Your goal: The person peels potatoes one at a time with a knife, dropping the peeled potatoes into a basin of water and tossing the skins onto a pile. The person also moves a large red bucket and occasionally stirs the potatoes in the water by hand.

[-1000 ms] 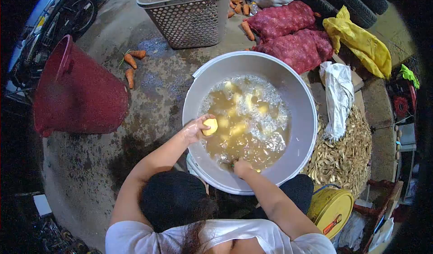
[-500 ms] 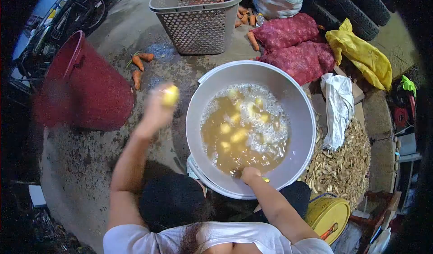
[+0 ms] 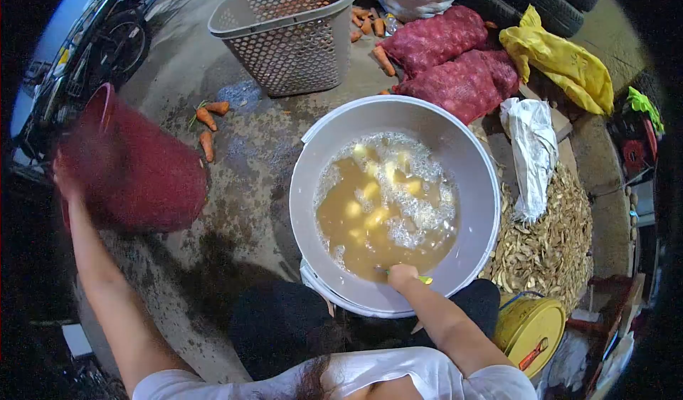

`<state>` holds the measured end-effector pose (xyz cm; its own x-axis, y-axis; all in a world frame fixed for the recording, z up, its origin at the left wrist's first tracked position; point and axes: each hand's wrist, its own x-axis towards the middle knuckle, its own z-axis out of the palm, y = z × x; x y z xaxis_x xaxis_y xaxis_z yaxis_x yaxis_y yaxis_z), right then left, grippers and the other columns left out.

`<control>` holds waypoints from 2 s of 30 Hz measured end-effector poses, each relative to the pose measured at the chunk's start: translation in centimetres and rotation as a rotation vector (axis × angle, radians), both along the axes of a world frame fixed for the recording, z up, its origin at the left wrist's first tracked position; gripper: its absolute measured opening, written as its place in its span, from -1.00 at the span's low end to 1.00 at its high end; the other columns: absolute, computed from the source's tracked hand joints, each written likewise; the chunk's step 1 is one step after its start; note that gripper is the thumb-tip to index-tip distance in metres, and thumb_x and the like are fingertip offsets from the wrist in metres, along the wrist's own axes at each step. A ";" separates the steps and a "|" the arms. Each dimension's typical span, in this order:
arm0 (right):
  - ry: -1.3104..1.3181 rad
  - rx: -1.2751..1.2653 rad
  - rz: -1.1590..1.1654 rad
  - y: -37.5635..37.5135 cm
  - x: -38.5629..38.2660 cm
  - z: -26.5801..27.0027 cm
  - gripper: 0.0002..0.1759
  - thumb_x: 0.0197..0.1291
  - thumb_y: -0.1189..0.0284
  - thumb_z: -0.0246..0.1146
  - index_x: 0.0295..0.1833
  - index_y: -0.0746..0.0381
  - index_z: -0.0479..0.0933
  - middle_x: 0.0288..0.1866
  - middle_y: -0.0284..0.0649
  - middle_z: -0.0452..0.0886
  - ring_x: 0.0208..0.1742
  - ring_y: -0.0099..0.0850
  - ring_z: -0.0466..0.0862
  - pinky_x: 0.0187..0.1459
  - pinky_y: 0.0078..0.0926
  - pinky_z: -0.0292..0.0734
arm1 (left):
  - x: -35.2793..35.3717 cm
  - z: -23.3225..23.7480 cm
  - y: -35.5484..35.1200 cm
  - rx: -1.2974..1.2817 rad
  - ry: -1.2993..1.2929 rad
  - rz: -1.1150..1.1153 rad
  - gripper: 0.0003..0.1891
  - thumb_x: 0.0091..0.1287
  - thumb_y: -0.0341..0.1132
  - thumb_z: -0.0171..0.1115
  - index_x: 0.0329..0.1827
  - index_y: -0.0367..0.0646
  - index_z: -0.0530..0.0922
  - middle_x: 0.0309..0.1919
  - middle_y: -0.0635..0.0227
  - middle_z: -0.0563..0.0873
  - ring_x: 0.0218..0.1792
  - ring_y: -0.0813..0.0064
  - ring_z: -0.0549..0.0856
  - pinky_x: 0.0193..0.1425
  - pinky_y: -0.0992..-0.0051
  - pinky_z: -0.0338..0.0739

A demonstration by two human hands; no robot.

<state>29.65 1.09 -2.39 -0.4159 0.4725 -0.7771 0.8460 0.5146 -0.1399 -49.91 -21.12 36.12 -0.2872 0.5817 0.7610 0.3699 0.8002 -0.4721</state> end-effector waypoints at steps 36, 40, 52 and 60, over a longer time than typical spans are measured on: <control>0.207 0.019 0.081 2.9 -10.9 -0.4 -0.46 0.04 0.48 0.03 0.22 0.04 0.34 0.36 -0.04 0.04 0.35 -0.14 0.16 0.17 -0.23 0.32 | 47.6 -30.7 21.1 0.480 -2.859 -0.048 -0.66 0.40 -0.06 -0.23 -0.06 -0.12 0.39 -0.35 0.14 0.62 -0.55 0.44 0.57 -0.48 0.50 0.52; 0.306 0.137 0.221 -0.4 -7.9 -2.9 -0.52 0.07 0.47 0.00 0.18 0.03 0.36 0.32 0.02 0.06 0.27 -0.03 0.24 0.15 -0.20 0.34 | 47.4 -29.3 20.3 0.775 -3.157 -0.116 -0.69 0.40 -0.13 -0.21 0.01 -0.12 0.37 -0.17 0.15 0.59 -0.38 0.37 0.62 -0.38 0.50 0.56; 0.836 -0.858 -1.192 3.7 -4.0 -0.1 -0.42 -0.01 0.65 0.23 0.18 0.20 0.28 -0.22 -0.15 0.57 -0.25 -0.32 0.60 -0.35 -0.45 0.59 | 47.8 -30.1 19.6 0.409 -3.042 -0.343 -0.65 0.08 -0.52 0.24 -0.08 -0.04 0.40 -0.24 0.40 0.54 -0.28 0.46 0.60 -0.27 0.42 0.55; 1.136 -1.141 -1.270 3.9 -7.7 5.5 -0.53 0.08 0.56 0.20 0.15 0.36 0.33 -0.04 -0.14 0.53 -0.17 -0.33 0.61 -0.21 -0.40 0.62 | 52.1 -28.3 20.0 -0.396 -2.648 -0.444 -0.39 0.05 -0.40 0.32 0.21 -0.18 0.33 -0.14 0.41 0.58 -0.43 0.66 0.55 -0.39 0.65 0.47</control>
<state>21.96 5.02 3.13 -0.7231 0.4157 -0.5517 -0.0962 -0.8515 -0.5155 2.15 -1.13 7.83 0.1740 0.7478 -0.6407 0.1195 0.6298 0.7675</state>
